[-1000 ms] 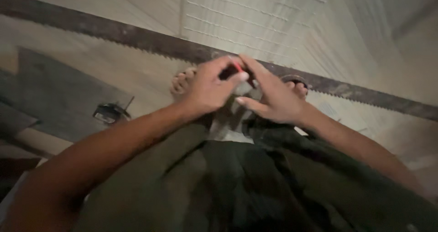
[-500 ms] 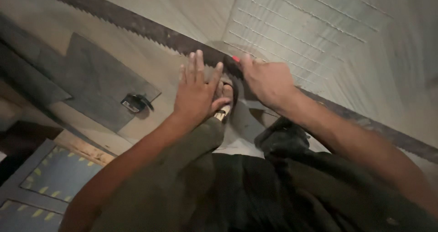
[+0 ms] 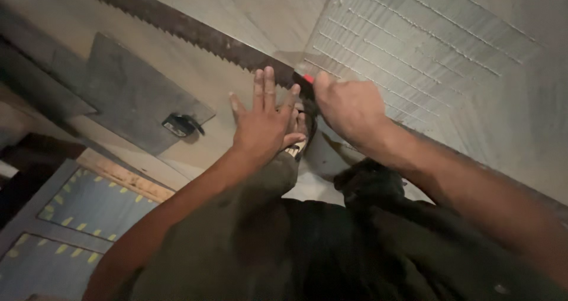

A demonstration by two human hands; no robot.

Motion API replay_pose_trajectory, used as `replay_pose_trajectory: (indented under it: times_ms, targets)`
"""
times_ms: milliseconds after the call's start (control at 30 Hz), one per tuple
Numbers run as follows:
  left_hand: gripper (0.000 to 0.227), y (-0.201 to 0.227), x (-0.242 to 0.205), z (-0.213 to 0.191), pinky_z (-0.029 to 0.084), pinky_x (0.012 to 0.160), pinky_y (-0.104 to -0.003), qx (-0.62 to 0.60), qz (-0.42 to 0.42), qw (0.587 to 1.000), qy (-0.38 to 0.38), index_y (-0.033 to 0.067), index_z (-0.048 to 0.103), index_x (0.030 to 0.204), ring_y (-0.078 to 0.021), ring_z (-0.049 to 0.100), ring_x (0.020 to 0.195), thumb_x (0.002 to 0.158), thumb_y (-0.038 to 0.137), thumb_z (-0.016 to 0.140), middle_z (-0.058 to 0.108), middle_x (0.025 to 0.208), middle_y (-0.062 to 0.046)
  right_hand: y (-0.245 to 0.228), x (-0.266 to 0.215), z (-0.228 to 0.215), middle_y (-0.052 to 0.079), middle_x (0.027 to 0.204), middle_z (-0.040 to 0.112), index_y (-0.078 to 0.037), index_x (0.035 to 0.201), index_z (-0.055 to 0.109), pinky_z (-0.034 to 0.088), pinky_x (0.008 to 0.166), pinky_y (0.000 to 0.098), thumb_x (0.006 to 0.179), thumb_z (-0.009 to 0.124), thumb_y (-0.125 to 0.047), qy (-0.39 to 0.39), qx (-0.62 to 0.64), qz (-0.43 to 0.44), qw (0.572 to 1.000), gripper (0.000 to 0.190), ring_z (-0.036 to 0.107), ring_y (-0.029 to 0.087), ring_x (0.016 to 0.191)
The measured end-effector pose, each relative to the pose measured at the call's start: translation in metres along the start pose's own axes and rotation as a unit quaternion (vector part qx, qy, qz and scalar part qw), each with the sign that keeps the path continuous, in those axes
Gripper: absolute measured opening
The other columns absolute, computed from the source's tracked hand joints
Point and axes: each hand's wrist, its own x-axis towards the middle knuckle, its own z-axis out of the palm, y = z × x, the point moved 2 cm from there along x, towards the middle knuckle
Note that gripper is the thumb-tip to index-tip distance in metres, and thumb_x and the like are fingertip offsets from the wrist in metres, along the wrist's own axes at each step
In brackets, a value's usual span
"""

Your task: The person uses a utility knife to score a tile-like material against the edge of a large saw blade, then picks up and handles the material pieces.

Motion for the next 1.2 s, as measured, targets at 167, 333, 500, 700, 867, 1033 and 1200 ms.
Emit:
replay_pose_trajectory:
  times_ms: [167, 333, 500, 700, 867, 1033, 1200]
  targets:
    - [0.102, 0.001, 0.006, -0.003, 0.025, 0.097, -0.089, 0.017, -0.025, 0.999, -0.041, 0.0277, 0.032, 0.159, -0.0419, 0.011, 0.154, 0.076, 0.076, 0.065, 0.008, 0.166, -0.027, -0.003, 0.004, -0.01, 0.015, 0.067, 0.071, -0.006, 0.096, 0.054, 0.053, 0.047, 0.0446, 0.093, 0.056, -0.017, -0.039, 0.013, 0.017, 0.999, 0.012, 0.072, 0.032, 0.058]
    - [0.101, 0.001, 0.006, -0.004, 0.024, 0.097, -0.089, 0.032, -0.028, 0.999, -0.033, 0.0284, 0.033, 0.16, -0.0412, 0.011, 0.155, 0.077, 0.077, 0.063, 0.009, 0.166, -0.027, 0.007, -0.01, -0.01, 0.015, 0.068, 0.071, -0.005, 0.097, 0.054, 0.053, 0.047, 0.0451, 0.096, 0.054, -0.017, -0.057, 0.025, 0.015, 0.998, 0.012, 0.072, 0.033, 0.06]
    - [0.1, 0.004, 0.006, -0.001, 0.023, 0.097, -0.09, 0.019, -0.036, 0.998, -0.041, 0.0274, 0.034, 0.159, -0.0423, 0.009, 0.155, 0.077, 0.077, 0.063, 0.009, 0.167, -0.026, 0.037, -0.051, 0.007, 0.015, 0.072, 0.072, -0.004, 0.101, 0.054, 0.053, 0.049, 0.0483, 0.096, 0.052, -0.017, -0.116, 0.026, 0.042, 0.992, 0.014, 0.072, 0.035, 0.064]
    - [0.1, 0.002, 0.001, 0.006, 0.022, 0.096, -0.091, 0.008, -0.02, 1.0, -0.005, 0.0243, 0.036, 0.16, -0.0444, 0.009, 0.155, 0.078, 0.073, 0.066, 0.009, 0.167, -0.028, 0.073, -0.128, 0.015, 0.016, 0.071, 0.072, -0.003, 0.108, 0.053, 0.052, 0.048, 0.0492, 0.094, 0.052, -0.016, -0.123, 0.013, 0.081, 0.989, 0.019, 0.071, 0.037, 0.062]
    - [0.098, 0.006, -0.003, 0.007, 0.024, 0.097, -0.089, 0.02, -0.012, 1.0, 0.005, 0.0207, 0.038, 0.158, -0.0466, 0.013, 0.153, 0.078, 0.071, 0.067, 0.011, 0.164, -0.031, 0.076, -0.147, 0.024, 0.011, 0.073, 0.071, -0.009, 0.101, 0.049, 0.052, 0.052, 0.0463, 0.097, 0.051, -0.016, -0.112, -0.045, 0.11, 0.987, 0.008, 0.071, 0.033, 0.067]
    - [0.069, 0.017, 0.004, -0.028, 0.037, 0.106, -0.072, 0.026, 0.1, 0.979, 0.173, 0.0071, 0.058, 0.141, -0.0528, 0.042, 0.136, 0.095, 0.057, 0.067, 0.044, 0.145, -0.035, 0.068, -0.157, -0.002, 0.014, 0.079, 0.069, -0.007, 0.111, 0.054, 0.05, 0.058, 0.05, 0.102, 0.057, -0.03, 0.013, 0.102, 0.113, 0.988, 0.025, 0.068, 0.039, 0.072]
    - [0.048, 0.061, -0.001, -0.054, 0.052, 0.088, -0.049, -0.253, 0.287, 0.909, 0.166, -0.0002, 0.066, 0.127, -0.0384, 0.065, 0.101, 0.1, 0.039, 0.065, 0.07, 0.113, -0.018, 0.024, -0.166, -0.02, 0.027, 0.12, 0.061, 0.0, 0.143, 0.047, 0.05, 0.092, 0.047, 0.096, 0.059, -0.017, 0.179, 0.37, -0.007, 0.911, 0.052, 0.061, 0.04, 0.111]
